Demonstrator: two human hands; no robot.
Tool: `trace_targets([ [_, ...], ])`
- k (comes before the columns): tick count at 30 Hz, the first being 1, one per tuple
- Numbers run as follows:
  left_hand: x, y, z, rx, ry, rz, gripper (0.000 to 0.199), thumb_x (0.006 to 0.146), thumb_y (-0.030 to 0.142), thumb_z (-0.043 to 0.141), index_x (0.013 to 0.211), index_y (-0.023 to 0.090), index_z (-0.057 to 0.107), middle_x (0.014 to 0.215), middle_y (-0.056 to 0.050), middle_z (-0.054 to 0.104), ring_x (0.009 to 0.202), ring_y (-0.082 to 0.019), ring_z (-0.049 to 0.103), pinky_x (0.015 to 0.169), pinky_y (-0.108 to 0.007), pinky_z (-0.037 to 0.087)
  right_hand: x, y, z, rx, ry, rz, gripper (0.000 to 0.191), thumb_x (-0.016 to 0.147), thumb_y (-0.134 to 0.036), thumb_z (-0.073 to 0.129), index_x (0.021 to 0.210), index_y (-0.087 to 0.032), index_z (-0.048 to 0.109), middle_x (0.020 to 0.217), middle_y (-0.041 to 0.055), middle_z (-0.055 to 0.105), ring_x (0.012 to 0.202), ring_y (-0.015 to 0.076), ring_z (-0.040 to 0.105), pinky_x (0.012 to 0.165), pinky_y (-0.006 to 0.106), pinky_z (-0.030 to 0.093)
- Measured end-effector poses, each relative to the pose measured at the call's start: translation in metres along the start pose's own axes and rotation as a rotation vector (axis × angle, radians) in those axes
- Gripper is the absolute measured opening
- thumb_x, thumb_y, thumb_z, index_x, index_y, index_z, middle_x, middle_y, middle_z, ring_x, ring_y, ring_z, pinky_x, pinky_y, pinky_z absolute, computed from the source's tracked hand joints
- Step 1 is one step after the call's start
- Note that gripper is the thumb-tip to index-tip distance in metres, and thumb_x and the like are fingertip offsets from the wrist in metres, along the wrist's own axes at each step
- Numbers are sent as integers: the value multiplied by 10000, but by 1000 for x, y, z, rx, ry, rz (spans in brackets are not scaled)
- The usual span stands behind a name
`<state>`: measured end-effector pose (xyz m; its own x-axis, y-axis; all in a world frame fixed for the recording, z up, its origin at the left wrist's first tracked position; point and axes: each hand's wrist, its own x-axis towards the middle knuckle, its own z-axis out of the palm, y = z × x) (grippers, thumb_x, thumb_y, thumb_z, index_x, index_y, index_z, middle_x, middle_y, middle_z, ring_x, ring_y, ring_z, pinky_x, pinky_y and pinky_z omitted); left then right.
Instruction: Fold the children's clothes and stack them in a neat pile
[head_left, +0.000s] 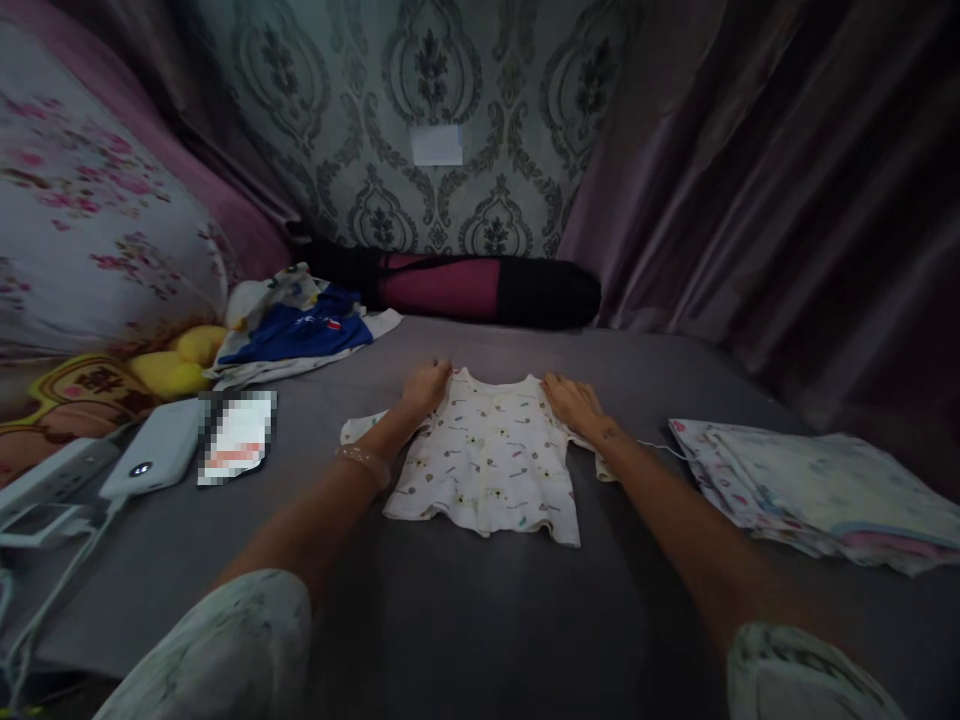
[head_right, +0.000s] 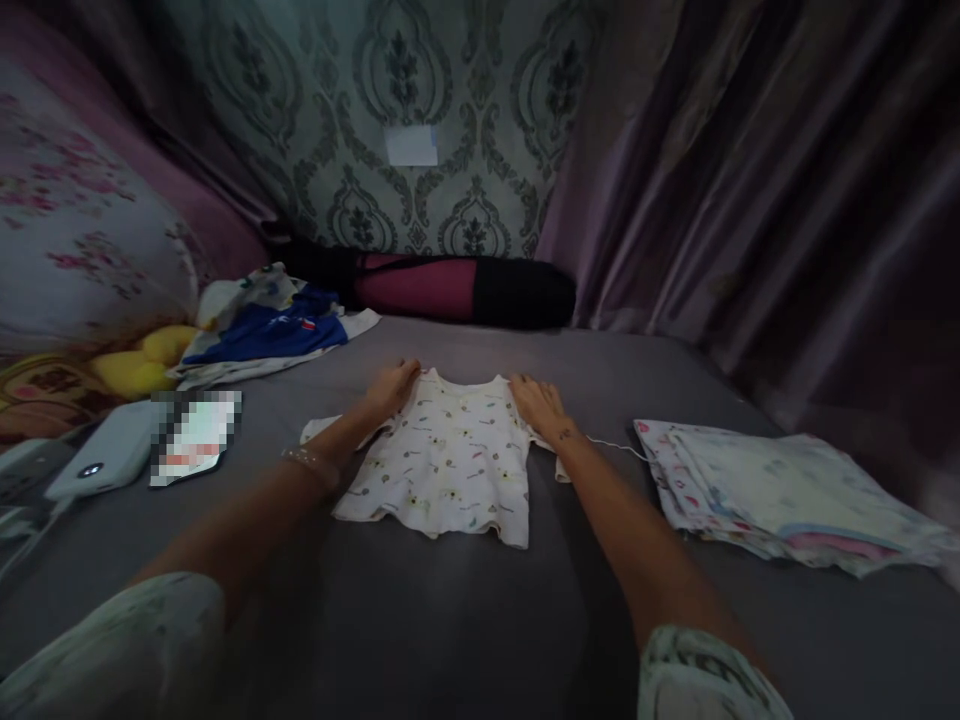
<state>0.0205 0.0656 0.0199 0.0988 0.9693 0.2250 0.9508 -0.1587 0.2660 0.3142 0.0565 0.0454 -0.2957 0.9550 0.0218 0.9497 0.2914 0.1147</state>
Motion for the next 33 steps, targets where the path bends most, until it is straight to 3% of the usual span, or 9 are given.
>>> trace_targets([
  [6, 18, -19, -4, 240, 46, 219, 366, 1006, 298, 253, 1102, 183, 587, 1034, -122, 588, 977, -241, 540, 862, -342, 393, 25, 4, 1, -24, -56, -23, 415, 1038, -354, 162, 1229, -193, 493, 1218, 141, 621, 1045, 253, 639, 883, 378, 427],
  [11, 46, -26, -9, 374, 22, 313, 334, 982, 221, 294, 1136, 162, 585, 1065, -137, 581, 1001, -258, 521, 884, -360, 377, 54, 8, 2, -46, -69, -63, 404, 1040, -337, 175, 1238, -180, 489, 1233, 149, 619, 1030, 258, 651, 872, 378, 432],
  [16, 71, -26, -2, 338, 9, 194, 353, 1001, 257, 275, 1138, 148, 581, 1100, -148, 597, 1041, -262, 540, 894, -356, 383, 80, 12, 3, -59, -35, -71, 400, 1040, -318, 188, 1237, -158, 497, 1184, 156, 641, 1025, 258, 650, 854, 362, 433],
  [21, 83, -27, 7, 197, -154, 62, 309, 989, 281, 340, 1112, 159, 595, 1077, -121, 656, 932, -214, 617, 788, -298, 440, 90, 13, 10, 28, -47, -17, 351, 1024, -298, 284, 1190, -162, 561, 1203, 134, 631, 1069, 247, 617, 869, 341, 429],
  [25, 84, -13, 0, 260, -160, -37, 282, 938, 262, 420, 1086, 144, 630, 1087, -164, 664, 1019, -281, 608, 857, -387, 439, 86, -3, 13, 62, 93, 44, 323, 985, -221, 340, 1162, -130, 595, 1232, 159, 606, 1175, 273, 528, 982, 382, 365],
  [28, 76, 7, -3, 303, -85, 25, 304, 935, 248, 413, 1106, 124, 631, 1141, -187, 642, 1101, -318, 578, 944, -462, 395, 80, -27, 15, 134, 140, 38, 396, 975, -180, 273, 1211, -101, 582, 1274, 182, 587, 1215, 282, 491, 1026, 407, 327],
  [31, 62, 21, 9, 237, -127, 137, 385, 978, 314, 334, 1170, 123, 608, 1202, -165, 636, 1121, -284, 590, 986, -420, 395, 77, -50, 24, 228, 87, 23, 533, 1001, -332, 234, 1401, -35, 424, 1478, 204, 413, 1368, 298, 343, 1122, 433, 226],
  [33, 53, 21, 24, 205, -138, 155, 499, 997, 397, 277, 1302, 93, 530, 1360, -181, 550, 1260, -281, 508, 1057, -395, 353, 78, -57, 32, 260, 38, 41, 663, 996, -449, 218, 1471, 7, 301, 1558, 208, 271, 1441, 305, 209, 1165, 457, 138],
])
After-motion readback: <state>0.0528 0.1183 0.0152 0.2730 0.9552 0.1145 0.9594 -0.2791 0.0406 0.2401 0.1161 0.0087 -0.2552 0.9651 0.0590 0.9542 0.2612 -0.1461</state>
